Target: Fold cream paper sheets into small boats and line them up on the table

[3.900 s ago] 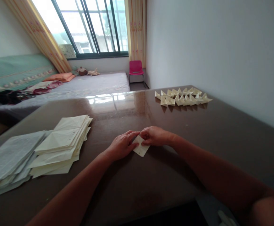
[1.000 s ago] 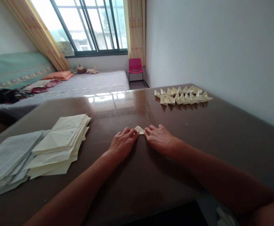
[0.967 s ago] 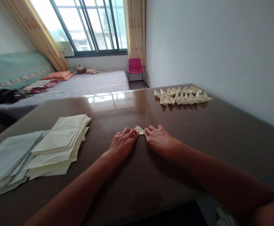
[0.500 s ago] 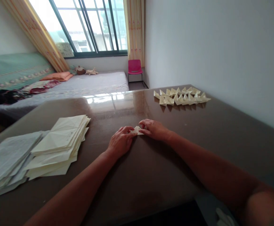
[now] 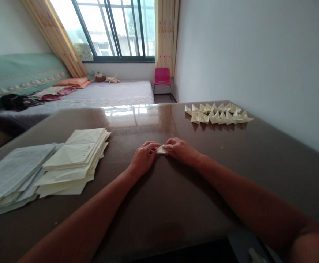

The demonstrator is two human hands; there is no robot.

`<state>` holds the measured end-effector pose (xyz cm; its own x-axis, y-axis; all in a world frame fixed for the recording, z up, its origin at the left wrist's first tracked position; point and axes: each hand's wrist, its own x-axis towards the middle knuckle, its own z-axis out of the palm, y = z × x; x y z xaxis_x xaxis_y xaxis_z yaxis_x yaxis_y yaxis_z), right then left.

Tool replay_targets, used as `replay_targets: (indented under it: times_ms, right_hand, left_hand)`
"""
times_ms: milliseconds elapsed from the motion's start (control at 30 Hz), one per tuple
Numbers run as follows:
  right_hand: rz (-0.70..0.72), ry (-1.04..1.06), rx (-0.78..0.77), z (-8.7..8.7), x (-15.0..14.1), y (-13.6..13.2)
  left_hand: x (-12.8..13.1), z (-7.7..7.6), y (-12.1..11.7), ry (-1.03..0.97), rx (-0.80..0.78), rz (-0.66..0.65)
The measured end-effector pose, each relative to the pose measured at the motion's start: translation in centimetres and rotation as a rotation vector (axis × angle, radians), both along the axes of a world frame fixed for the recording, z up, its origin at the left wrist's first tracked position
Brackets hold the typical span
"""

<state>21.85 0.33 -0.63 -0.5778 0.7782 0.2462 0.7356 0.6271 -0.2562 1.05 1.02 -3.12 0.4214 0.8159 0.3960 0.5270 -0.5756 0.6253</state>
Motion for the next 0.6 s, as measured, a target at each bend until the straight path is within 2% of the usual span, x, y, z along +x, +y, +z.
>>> replay_targets:
  times_ms: [200, 433, 600]
  right_hand:
    - [-0.009, 0.082, -0.101, 0.5, 0.5, 0.2]
    - [0.035, 0.239, -0.152, -0.2, 0.0, -0.1]
    - [0.071, 0.338, -0.255, -0.4, -0.2, -0.1]
  left_hand:
    - [0.7, 0.6, -0.3, -0.289, -0.099, 0.013]
    - [1.3, 1.1, -1.0, -0.375, -0.177, -0.004]
    - [1.7, 0.9, -1.1, -0.41, -0.209, -0.026]
